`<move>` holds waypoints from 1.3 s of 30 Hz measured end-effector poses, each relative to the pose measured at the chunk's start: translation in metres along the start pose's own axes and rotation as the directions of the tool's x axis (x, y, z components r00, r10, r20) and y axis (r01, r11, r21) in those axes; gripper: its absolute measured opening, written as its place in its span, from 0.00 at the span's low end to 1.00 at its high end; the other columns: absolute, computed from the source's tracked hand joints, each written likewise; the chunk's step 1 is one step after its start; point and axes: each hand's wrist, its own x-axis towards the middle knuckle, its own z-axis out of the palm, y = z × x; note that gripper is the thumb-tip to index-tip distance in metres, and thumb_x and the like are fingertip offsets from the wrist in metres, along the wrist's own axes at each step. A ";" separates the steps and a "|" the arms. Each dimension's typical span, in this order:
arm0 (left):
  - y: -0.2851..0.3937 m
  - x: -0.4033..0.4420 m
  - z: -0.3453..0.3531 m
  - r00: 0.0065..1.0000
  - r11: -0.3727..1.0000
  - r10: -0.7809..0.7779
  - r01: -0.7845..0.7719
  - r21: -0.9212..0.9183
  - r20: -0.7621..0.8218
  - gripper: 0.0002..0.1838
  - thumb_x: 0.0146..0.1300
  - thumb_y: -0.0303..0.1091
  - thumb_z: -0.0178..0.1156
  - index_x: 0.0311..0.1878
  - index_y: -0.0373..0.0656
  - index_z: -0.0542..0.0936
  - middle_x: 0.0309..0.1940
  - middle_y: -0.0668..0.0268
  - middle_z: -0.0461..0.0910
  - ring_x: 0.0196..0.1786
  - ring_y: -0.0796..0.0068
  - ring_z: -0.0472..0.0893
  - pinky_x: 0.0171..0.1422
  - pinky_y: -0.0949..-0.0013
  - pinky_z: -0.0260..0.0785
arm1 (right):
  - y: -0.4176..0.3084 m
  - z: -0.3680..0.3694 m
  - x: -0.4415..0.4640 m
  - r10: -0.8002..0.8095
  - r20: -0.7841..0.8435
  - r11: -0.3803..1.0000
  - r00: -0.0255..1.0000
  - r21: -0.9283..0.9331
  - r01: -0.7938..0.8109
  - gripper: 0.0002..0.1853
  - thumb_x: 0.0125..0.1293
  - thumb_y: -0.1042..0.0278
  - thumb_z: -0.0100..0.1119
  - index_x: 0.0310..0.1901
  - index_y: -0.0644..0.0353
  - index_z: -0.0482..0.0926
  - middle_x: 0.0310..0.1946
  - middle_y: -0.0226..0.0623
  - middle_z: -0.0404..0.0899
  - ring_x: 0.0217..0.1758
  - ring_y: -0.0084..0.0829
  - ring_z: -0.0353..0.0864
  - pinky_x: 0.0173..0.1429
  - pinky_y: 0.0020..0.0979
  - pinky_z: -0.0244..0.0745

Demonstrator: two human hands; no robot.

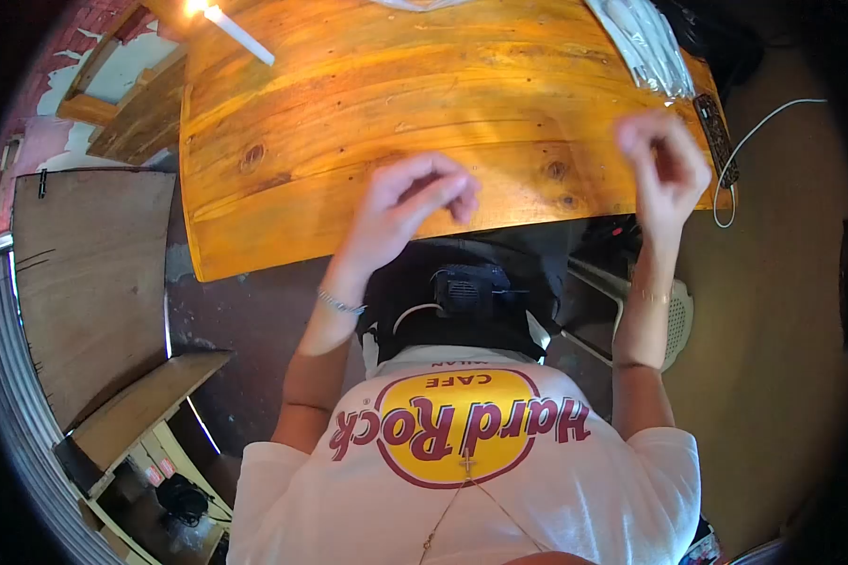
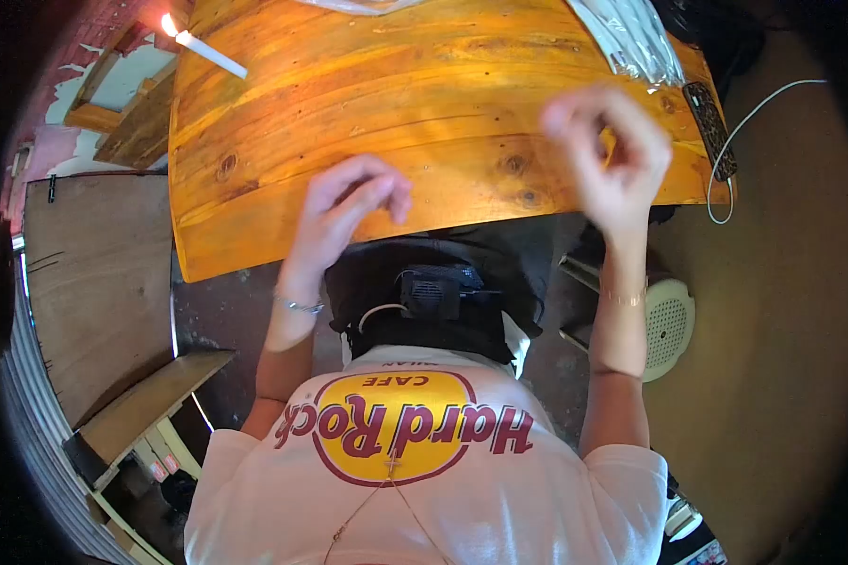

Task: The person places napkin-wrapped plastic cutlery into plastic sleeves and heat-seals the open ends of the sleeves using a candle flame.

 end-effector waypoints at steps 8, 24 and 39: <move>-0.021 -0.063 0.016 0.963 0.756 -0.155 -0.027 0.654 0.219 0.18 0.54 0.29 0.62 0.49 0.41 0.76 0.45 0.60 0.74 0.50 0.63 0.74 0.56 0.67 0.66 | -0.008 0.021 -0.110 0.445 0.801 0.827 0.401 -0.196 -0.526 0.11 0.51 0.75 0.64 0.37 0.62 0.78 0.29 0.35 0.75 0.27 0.27 0.73 0.34 0.26 0.69; -0.074 -0.061 0.018 0.938 0.601 -0.283 0.010 0.799 0.201 0.36 0.36 0.34 0.72 0.53 0.34 0.71 0.48 0.53 0.73 0.51 0.55 0.73 0.59 0.63 0.65 | 0.027 0.031 -0.174 0.414 0.771 0.896 0.484 -0.254 -0.364 0.08 0.47 0.77 0.64 0.31 0.65 0.79 0.28 0.42 0.78 0.34 0.41 0.77 0.41 0.34 0.72; -0.072 -0.082 0.017 0.965 0.593 -0.214 0.007 0.805 0.150 0.38 0.36 0.33 0.70 0.55 0.38 0.69 0.49 0.53 0.72 0.51 0.53 0.73 0.58 0.62 0.65 | 0.026 0.044 -0.184 0.297 0.726 0.941 0.620 -0.111 -0.320 0.07 0.44 0.79 0.64 0.29 0.67 0.78 0.26 0.42 0.77 0.33 0.42 0.76 0.41 0.34 0.71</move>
